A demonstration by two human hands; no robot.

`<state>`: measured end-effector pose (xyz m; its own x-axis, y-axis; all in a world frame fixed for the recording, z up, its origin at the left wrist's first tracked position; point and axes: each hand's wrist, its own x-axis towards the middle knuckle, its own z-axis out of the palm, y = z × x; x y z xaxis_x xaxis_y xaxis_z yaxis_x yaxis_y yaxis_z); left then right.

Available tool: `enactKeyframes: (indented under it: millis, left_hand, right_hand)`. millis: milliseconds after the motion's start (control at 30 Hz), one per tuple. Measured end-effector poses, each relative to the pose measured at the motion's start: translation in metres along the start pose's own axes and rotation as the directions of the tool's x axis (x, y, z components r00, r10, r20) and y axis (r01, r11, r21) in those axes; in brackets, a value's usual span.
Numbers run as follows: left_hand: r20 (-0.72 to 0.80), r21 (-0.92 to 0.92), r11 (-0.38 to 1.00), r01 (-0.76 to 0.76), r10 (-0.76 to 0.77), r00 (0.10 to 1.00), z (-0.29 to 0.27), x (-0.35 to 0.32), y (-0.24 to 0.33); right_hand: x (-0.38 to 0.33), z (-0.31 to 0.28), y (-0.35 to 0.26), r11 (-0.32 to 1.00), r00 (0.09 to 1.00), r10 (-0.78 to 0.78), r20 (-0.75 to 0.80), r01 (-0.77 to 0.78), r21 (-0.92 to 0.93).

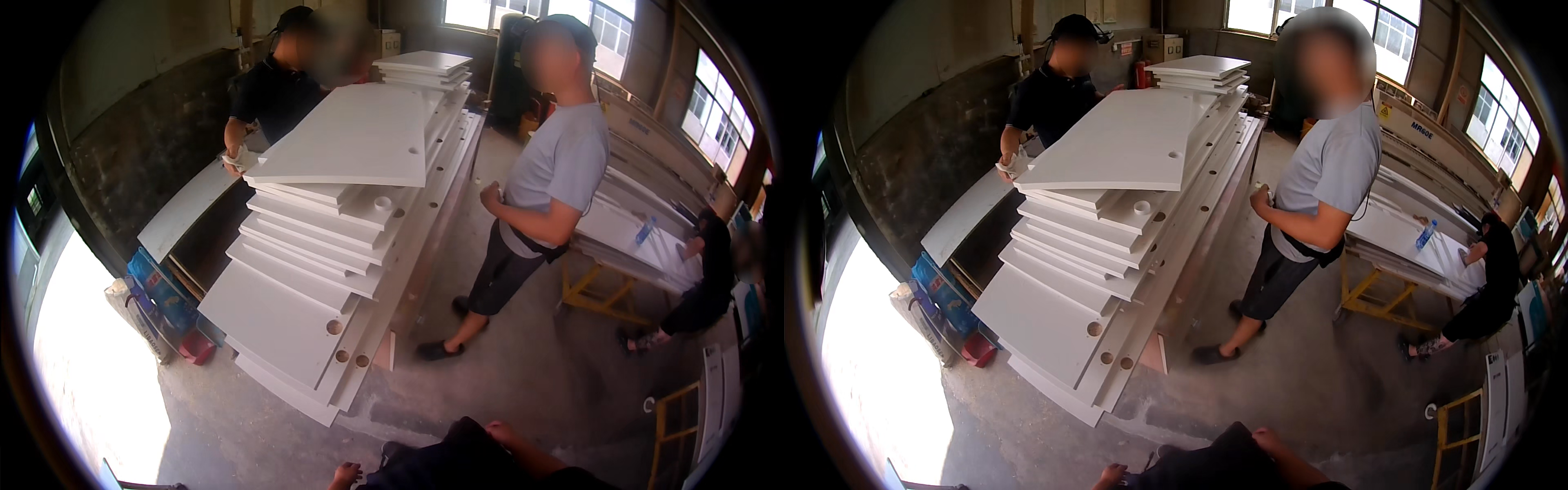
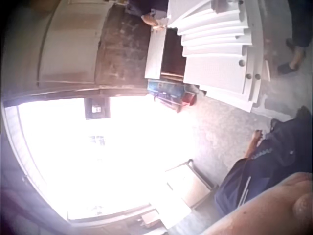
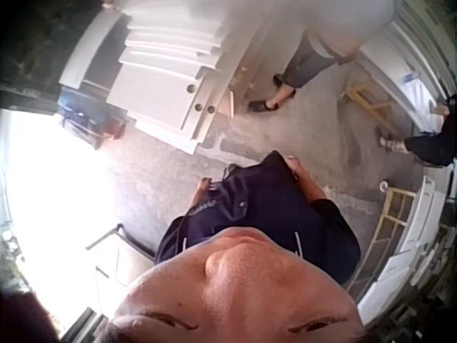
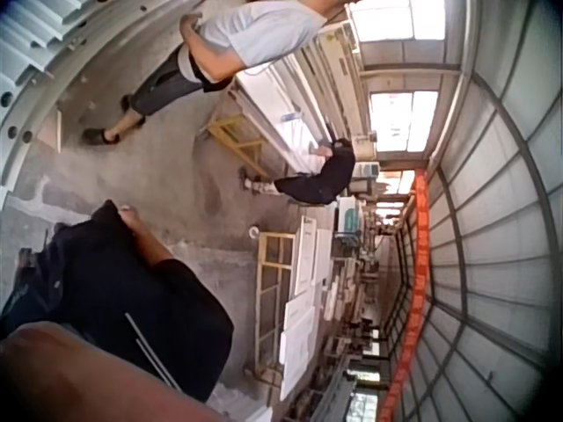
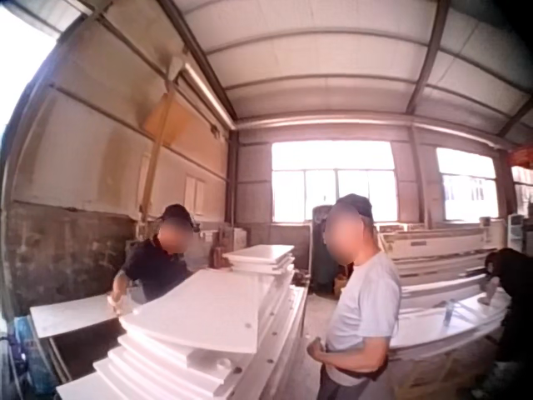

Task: The person applies adhesive from a caulking gun into circular holes on stacked white panels. They then insert small white plastic plugs into the holes and wipe the surface with a cloth. The person also moves and stacks large white panels labeled 'PET' on a workbench.

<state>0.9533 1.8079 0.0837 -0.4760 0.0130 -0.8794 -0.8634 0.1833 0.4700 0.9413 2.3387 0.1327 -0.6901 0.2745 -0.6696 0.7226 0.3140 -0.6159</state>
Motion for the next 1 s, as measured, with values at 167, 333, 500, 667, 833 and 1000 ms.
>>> enactKeyframes:
  millis: [167,333,500,667,833,1000]
  left_hand:
    - [0.015,0.010,0.998,0.056,-0.056,0.998,0.005,0.001,0.014]
    - [0.018,-0.018,0.999,0.028,-0.028,0.999,0.023,-0.023,0.062]
    - [-0.026,-0.121,0.992,0.020,-0.023,0.999,0.043,-0.025,0.090]
    - [0.000,0.318,0.865,-0.387,0.409,0.913,0.047,0.018,0.037]
    - [-0.082,0.312,0.924,-0.219,0.255,0.963,0.071,-0.010,0.076]
    - [-0.145,-0.060,0.998,-0.001,-0.008,0.989,0.116,-0.060,0.197]
  right_hand:
    - [0.007,-0.014,0.002,0.998,1.000,-0.013,-0.009,0.012,-0.068]
    - [0.017,-0.026,-0.085,0.964,0.989,0.071,0.128,-0.101,0.245]
    - [0.070,-0.026,-0.147,0.986,0.979,0.024,0.200,-0.056,0.160]
    - [0.123,-0.024,-0.188,1.000,0.959,0.007,0.282,-0.007,0.000]
    - [0.160,-0.038,-0.210,0.996,0.934,-0.030,0.356,-0.003,0.094]
    - [0.195,-0.064,-0.248,0.987,0.896,-0.106,0.431,0.041,0.157]
